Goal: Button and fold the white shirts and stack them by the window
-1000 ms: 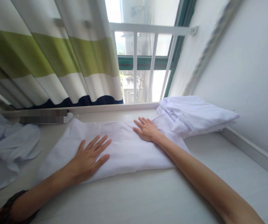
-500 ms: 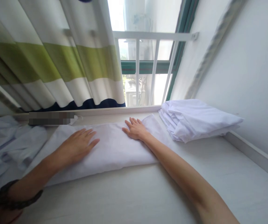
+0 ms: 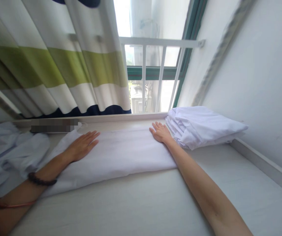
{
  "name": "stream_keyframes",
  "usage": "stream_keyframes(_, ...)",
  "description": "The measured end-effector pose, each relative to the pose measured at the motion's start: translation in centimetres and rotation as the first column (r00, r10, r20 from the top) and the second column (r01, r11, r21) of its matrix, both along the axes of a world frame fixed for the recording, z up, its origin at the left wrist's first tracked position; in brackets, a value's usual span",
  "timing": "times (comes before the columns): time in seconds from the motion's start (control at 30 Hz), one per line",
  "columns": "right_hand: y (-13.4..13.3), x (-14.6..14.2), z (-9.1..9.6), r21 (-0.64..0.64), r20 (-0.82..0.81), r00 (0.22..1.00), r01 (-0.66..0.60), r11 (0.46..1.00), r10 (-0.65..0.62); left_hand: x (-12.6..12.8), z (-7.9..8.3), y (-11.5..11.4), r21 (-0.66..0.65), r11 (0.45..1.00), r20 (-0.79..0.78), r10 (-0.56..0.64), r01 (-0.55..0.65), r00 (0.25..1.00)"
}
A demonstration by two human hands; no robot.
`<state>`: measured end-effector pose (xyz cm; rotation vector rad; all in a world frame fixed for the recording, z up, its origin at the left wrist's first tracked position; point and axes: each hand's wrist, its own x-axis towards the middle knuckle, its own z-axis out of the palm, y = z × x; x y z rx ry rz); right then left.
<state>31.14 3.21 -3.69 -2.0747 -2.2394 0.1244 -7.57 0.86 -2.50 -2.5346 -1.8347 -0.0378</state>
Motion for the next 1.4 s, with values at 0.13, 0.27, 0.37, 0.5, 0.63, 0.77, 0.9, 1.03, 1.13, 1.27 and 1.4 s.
stream_keyframes(0.13,-0.1,0.6,0.8,0.01,0.051,0.999,-0.017,1.0,0.017,-1.4,0.1,-0.9,0.109,0.993,-0.032,0.048,-0.044,0.998)
stream_keyframes(0.27,-1.6,-2.5,2.9,0.055,0.098,0.994,-0.043,0.998,0.037,-1.4,0.2,-1.5,0.108,0.978,-0.057,0.183,-0.177,0.981)
stream_keyframes(0.37,-3.6,-7.5,3.9,0.146,0.092,0.983,-0.173,0.974,0.161,-1.3,0.1,-1.7,0.076,0.976,-0.071,0.21,-0.205,0.975)
stream_keyframes(0.5,-4.9,-12.3,2.8,0.138,-0.085,0.902,-0.41,0.901,0.424,-2.1,-0.3,-1.8,0.075,0.977,-0.074,0.206,-0.2,0.976)
stream_keyframes(0.63,-3.4,-9.5,1.0,0.026,-0.101,0.942,-0.32,0.947,0.321,-3.5,-0.5,-1.9,0.082,0.985,-0.057,0.154,-0.149,0.986)
stream_keyframes(0.77,-2.2,-3.5,0.1,-0.003,-0.019,0.989,-0.147,0.989,0.147,-4.6,-0.7,-2.0,0.12,0.984,-0.08,0.14,-0.13,0.987)
stream_keyframes(0.9,-2.6,-1.5,0.2,0.001,0.007,0.992,-0.129,0.992,0.129,-4.9,-0.3,-2.4,0.163,0.975,-0.131,0.175,-0.153,0.976)
stream_keyframes(1.03,-3.0,-4.9,2.3,-0.038,0.101,0.99,-0.09,0.995,0.093,-2.5,1.8,-2.7,0.216,0.97,-0.216,0.161,-0.113,0.963)
stream_keyframes(1.13,-2.9,-9.1,3.8,0.017,0.092,0.97,-0.228,0.973,0.226,2.2,3.0,-2.8,0.118,0.991,-0.183,0.089,-0.068,0.979)
stream_keyframes(1.27,-2.9,-11.8,2.6,0.042,-0.026,0.96,-0.277,0.96,0.278,8.1,1.8,-2.7,-0.008,0.996,-0.002,-0.089,0.089,0.996)
stream_keyframes(1.4,-2.2,-8.9,0.4,0.022,-0.068,0.976,-0.205,0.979,0.206,6.9,-0.1,-1.7,-0.034,0.998,0.08,-0.05,0.053,0.996)
